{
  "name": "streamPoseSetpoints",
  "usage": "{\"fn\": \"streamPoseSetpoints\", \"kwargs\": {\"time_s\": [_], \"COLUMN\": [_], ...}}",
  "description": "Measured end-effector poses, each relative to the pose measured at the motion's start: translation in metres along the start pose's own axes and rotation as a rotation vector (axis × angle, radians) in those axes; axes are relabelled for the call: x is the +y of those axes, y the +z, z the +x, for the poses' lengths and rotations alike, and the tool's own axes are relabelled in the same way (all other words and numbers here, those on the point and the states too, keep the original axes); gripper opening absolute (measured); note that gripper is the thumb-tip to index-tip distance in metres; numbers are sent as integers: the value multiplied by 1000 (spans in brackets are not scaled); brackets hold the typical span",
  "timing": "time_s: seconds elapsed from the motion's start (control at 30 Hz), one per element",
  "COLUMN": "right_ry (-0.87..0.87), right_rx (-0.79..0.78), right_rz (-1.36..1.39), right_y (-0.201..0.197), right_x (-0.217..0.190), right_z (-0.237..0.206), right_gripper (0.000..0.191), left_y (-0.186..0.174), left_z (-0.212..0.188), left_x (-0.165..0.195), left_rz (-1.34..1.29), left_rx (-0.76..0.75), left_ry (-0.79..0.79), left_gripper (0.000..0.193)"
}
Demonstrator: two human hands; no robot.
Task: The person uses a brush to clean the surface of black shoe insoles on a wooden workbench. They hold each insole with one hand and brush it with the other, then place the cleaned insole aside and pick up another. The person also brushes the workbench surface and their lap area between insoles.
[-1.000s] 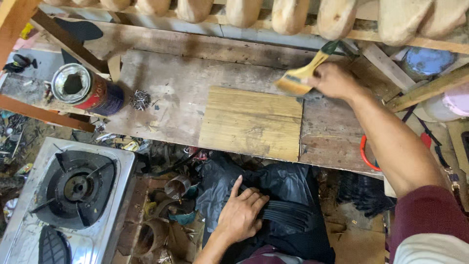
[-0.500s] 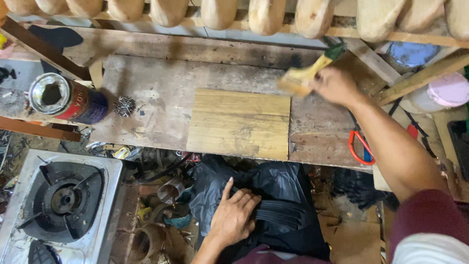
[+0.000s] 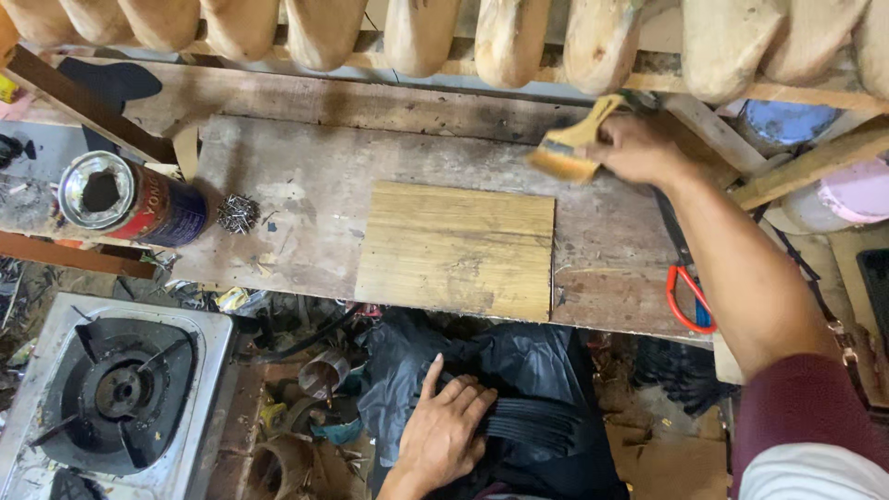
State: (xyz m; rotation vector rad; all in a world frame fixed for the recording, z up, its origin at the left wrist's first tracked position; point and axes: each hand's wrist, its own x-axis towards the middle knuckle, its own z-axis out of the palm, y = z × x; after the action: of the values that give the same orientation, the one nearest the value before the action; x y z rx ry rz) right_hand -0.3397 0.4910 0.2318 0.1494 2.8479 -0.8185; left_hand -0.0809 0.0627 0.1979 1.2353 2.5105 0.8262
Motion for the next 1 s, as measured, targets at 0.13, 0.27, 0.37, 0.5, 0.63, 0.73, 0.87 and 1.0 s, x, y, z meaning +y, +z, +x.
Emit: {"fn": "streamPoseSetpoints", "kwargs": {"time_s": [0.13,0.27,0.37,0.5,0.63,0.73,0.87,1.0], "right_ry": [-110,-85,-310,-354,-186,-111,56,190], "right_rx": [155,138,349,358,237,77,-110,-126], "right_rz": [-391,-133,-38,-38,-86,-128,-321,-187], "right_y": [-10,1,16,31,39,41,47,59], "right_x": [1,22,39,39,13,-4,-6,-4], "right_z": [36,76,105,123,118,120,140,151], "right_gripper": [50,53,43,48,59,65,75,75], "left_y": [2,3,6,10,18,22,27,29], "left_z": [-1,1,2,3,3,6,6,6], "left_x": [-3,-12,-18,-25,-28,-34,-37,-37], "left_rz": [-19,-54,-37,-54,-34,-14,-19,13], "left_rx": [5,-9,0,28,20,38,71,95], "left_ry": [4,0,8,27,38,59,88,51], "left_gripper": [72,75,74,72,72,73,75,71]}}
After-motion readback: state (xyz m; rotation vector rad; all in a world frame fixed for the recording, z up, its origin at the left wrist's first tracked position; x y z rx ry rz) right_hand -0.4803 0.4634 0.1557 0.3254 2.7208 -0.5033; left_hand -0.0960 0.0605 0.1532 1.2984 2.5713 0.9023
